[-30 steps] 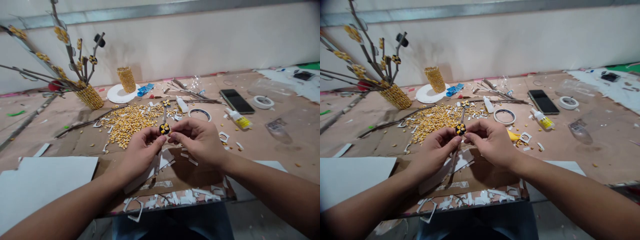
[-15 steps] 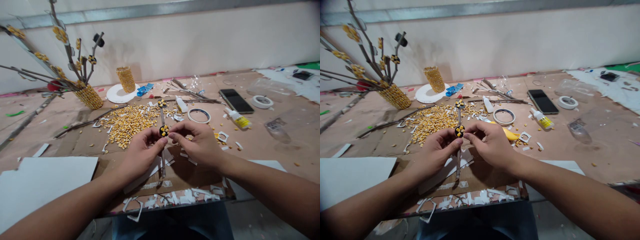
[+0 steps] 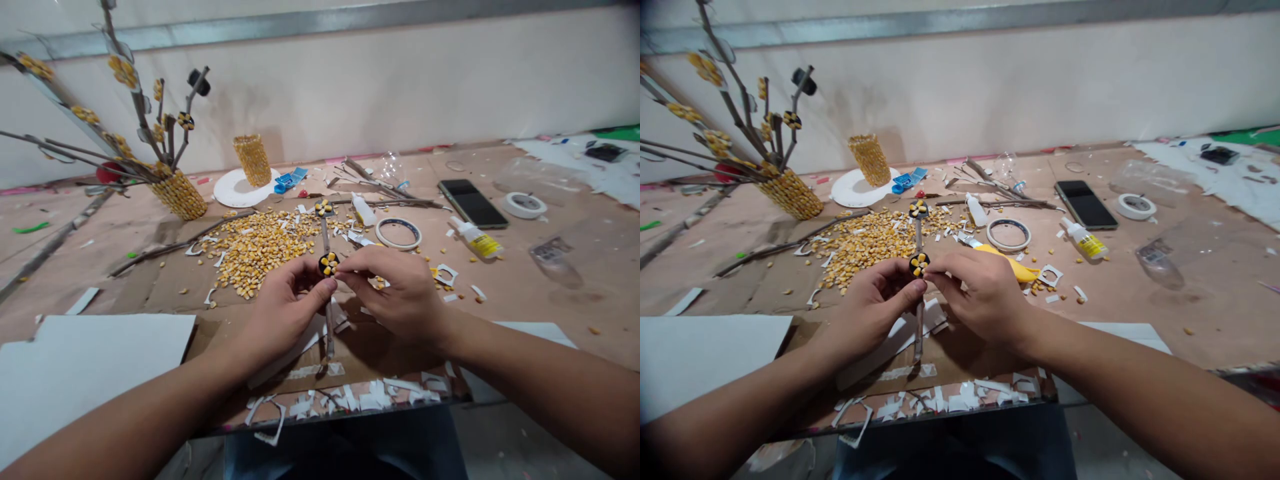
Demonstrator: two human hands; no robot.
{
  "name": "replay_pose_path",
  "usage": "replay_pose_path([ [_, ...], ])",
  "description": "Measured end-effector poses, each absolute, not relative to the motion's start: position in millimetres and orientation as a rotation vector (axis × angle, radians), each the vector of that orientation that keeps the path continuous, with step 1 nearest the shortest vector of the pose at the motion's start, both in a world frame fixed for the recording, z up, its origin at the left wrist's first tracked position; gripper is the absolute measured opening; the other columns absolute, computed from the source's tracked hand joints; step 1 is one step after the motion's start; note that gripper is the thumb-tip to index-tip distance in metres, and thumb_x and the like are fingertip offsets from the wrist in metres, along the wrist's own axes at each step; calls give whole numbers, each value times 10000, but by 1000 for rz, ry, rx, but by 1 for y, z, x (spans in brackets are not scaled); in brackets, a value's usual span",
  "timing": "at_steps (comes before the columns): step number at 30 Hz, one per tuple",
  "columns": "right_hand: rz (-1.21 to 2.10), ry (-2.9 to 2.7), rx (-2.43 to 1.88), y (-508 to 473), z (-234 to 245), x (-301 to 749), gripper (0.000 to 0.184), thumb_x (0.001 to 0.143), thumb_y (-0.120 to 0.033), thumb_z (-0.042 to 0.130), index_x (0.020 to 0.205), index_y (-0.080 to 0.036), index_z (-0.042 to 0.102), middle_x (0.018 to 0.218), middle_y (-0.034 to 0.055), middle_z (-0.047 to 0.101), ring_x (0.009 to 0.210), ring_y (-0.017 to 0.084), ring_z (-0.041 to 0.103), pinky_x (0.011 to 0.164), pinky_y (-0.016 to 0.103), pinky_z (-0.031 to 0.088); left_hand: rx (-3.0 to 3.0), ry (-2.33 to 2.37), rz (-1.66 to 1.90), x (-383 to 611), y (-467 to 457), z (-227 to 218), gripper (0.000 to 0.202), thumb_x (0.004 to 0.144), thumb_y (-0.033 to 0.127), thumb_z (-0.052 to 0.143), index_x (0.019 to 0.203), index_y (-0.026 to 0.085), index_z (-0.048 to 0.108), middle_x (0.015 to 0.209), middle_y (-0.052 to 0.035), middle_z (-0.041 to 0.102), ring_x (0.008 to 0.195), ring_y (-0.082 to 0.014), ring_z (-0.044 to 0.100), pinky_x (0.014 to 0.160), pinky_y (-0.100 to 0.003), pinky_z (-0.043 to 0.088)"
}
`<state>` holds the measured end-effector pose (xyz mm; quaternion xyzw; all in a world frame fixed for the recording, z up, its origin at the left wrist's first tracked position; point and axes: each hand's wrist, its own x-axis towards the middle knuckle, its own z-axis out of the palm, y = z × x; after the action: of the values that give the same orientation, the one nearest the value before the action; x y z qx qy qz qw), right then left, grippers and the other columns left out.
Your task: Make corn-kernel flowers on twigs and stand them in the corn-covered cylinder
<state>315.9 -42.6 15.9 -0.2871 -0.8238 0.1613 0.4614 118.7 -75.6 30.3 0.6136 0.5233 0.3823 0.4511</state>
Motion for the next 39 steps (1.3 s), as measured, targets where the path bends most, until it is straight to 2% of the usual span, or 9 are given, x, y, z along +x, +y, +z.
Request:
replay_pose_path([
  [6, 640, -1887, -874, -45, 20, 314, 56, 916, -184, 749, 862, -187, 733, 763, 13, 755, 640, 122, 662, 612, 249, 510, 1550, 1280, 950, 120, -77, 33, 162, 927, 317, 712, 871, 177, 655, 767, 6, 642, 686, -128, 577, 628, -258, 453],
  [10, 1071, -1663, -1015, -42, 28, 315, 260, 764, -330, 902, 828, -181, 698, 750, 11, 726, 595, 122, 636, 523, 236, 500, 1590, 1260, 951, 118, -78, 32, 164, 937, 338, 726, 931, 179, 688, 834, -20, 704, 719, -146, 634, 653, -261, 493],
  [13, 1302, -1571, -1065, -36, 33, 317, 398, 641, -362, 971, 858, -172, 697, 780, 12, 727, 577, 116, 623, 485, 227, 489, 1659, 1243, 934, 114, -78, 31, 148, 952, 332, 722, 959, 184, 714, 863, -34, 736, 735, -155, 663, 667, -265, 508],
  [17, 1566, -1519, -1066, -32, 37, 319, 412, 607, -369, 982, 858, -157, 733, 748, 23, 740, 579, 136, 667, 511, 247, 541, 1762, 1226, 910, 112, -77, 31, 126, 973, 303, 697, 1010, 192, 742, 889, -37, 761, 763, -158, 692, 700, -267, 528],
  [21, 1764, -1491, -1025, -31, 39, 320, 373, 616, -384, 977, 792, -152, 744, 622, 12, 720, 525, 142, 662, 475, 237, 521, 1880, 1241, 896, 111, -77, 34, 106, 974, 283, 694, 979, 192, 747, 854, -22, 759, 732, -141, 686, 693, -250, 530],
  [26, 1799, -1522, -976, -31, 39, 321, 328, 666, -395, 954, 703, -160, 727, 585, 3, 704, 510, 128, 640, 482, 234, 519, 1931, 1231, 904, 111, -79, 37, 98, 976, 262, 683, 963, 192, 750, 841, -14, 761, 737, -137, 696, 707, -244, 534],
  [30, 1803, -1536, -976, -30, 38, 321, 324, 661, -401, 954, 689, -170, 728, 578, -8, 692, 520, 123, 635, 486, 224, 517, 1886, 1232, 881, 113, -80, 36, 105, 979, 229, 668, 942, 199, 761, 846, -14, 779, 740, -139, 705, 700, -242, 535],
  [35, 1833, -1564, -982, -31, 38, 322, 291, 702, -398, 932, 712, -171, 750, 586, -6, 699, 478, 96, 589, 418, 192, 442, 1834, 1256, 843, 112, -81, 37, 111, 969, 221, 659, 943, 186, 761, 838, -24, 790, 717, -141, 705, 657, -240, 522],
  [39, 1818, -1579, -979, -31, 37, 322, 292, 713, -406, 927, 729, -171, 756, 594, -3, 704, 499, 103, 602, 436, 201, 456, 1861, 1276, 844, 112, -81, 38, 123, 955, 207, 658, 888, 188, 759, 765, -9, 765, 672, -132, 680, 620, -231, 499],
])
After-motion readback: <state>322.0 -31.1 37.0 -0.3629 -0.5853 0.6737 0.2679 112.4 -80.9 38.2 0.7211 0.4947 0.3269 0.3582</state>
